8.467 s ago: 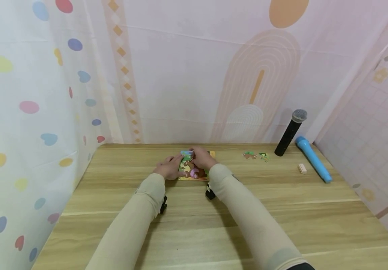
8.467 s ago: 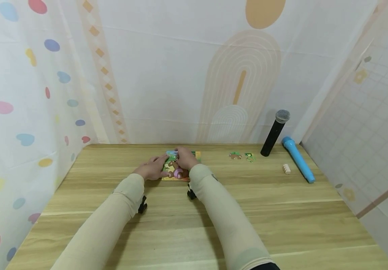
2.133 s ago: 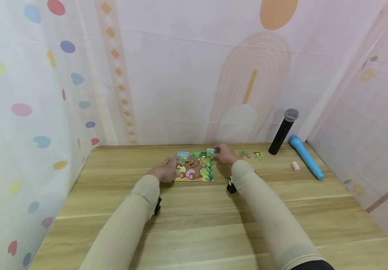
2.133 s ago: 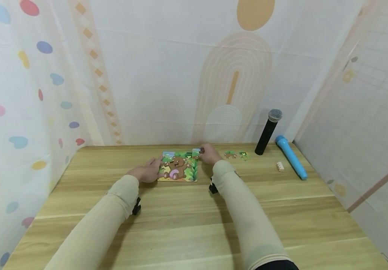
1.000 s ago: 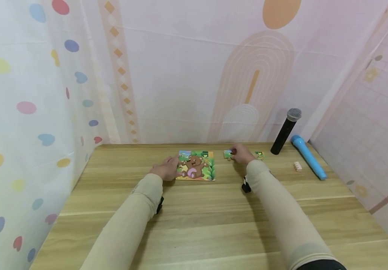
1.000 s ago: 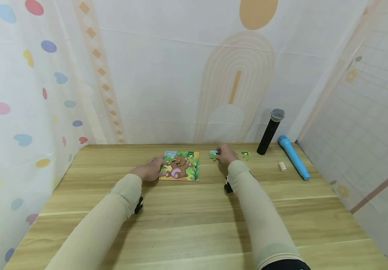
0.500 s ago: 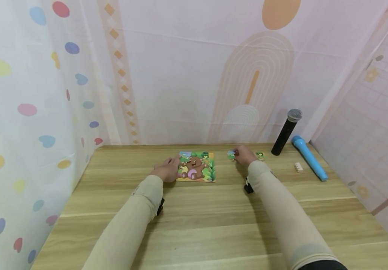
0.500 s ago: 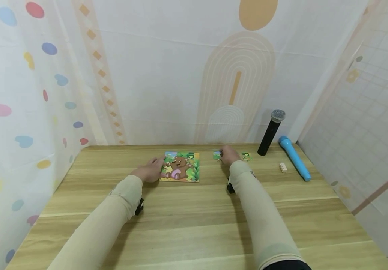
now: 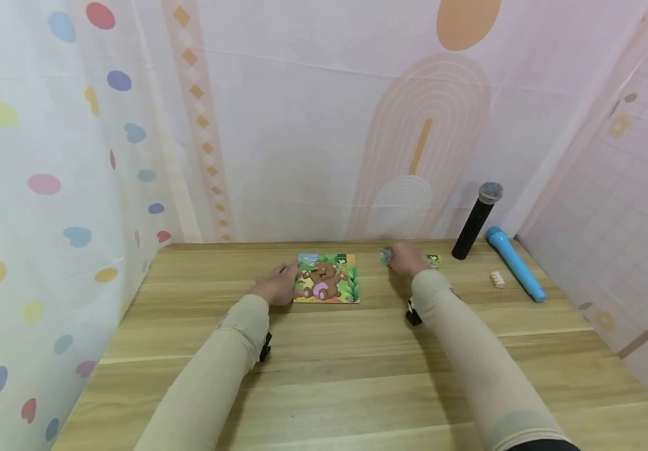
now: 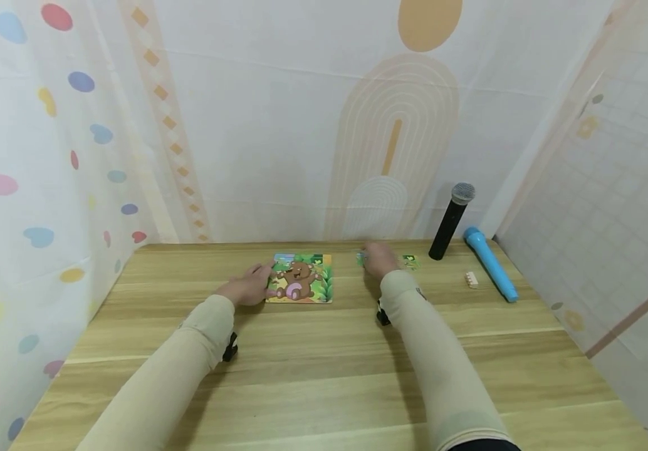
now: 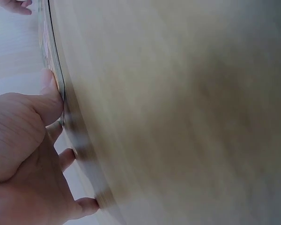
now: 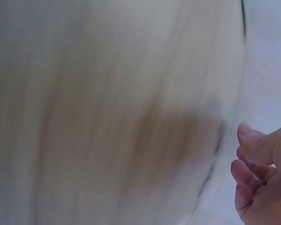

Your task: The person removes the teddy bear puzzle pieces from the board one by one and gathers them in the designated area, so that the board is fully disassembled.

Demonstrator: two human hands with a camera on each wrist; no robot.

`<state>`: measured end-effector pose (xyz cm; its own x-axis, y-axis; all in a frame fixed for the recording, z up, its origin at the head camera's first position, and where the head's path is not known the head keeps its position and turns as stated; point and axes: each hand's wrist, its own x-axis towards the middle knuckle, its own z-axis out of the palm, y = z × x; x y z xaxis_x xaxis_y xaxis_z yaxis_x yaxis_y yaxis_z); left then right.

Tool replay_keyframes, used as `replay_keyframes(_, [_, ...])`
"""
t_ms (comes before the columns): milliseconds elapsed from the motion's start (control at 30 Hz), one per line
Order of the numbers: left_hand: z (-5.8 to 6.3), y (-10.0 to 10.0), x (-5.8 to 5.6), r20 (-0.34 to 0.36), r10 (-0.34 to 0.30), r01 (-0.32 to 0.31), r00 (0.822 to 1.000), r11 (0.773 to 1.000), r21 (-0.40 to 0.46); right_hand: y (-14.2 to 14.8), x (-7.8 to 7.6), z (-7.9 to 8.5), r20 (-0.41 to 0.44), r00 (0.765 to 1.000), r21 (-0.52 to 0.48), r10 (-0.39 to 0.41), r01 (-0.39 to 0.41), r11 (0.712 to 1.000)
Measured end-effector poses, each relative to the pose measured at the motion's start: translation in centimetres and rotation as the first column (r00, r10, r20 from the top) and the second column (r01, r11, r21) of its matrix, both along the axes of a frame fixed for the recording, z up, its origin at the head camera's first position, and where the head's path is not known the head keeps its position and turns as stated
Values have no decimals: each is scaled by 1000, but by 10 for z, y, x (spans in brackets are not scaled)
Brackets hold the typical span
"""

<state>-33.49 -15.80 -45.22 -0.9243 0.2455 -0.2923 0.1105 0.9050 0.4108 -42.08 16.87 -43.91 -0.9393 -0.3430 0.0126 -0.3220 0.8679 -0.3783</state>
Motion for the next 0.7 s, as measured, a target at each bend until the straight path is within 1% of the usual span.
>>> replay_keyframes(33, [0,0,0,-2,-1,1,1000,1000,2,-4,2,1,-16,1000,-12,20,-20,1000])
replay_keyframes(100, [-2,-2,0,-10,-2,2,1000,1000,7,-13,8,3,7,998,-85,56,-56,995])
replay_keyframes(200, [-6,-4,-3,-32,-4,4,999,1000,9,-27,20,7,90,988,-204,123,-103,974])
replay_keyframes(267, [-9,-7,-6,-43,-8,8,999,1000,8,-36,28,9,128,976,-230,178,-145,962])
replay_keyframes(367, [-12,-9,-10,-54,-12,13,998,1000,12,-47,35,9,110,960,-167,256,-236,957])
replay_keyframes(433, [-12,-10,-10,-58,-15,17,998,1000,23,-53,38,8,83,955,-110,286,-276,955])
replay_keyframes(567, [-11,-10,-9,-57,-29,31,998,999,40,-61,40,6,86,956,-52,281,-277,959])
replay_keyframes(700, [-7,-10,-5,-53,-31,35,998,995,91,-65,39,3,102,964,10,246,-248,969])
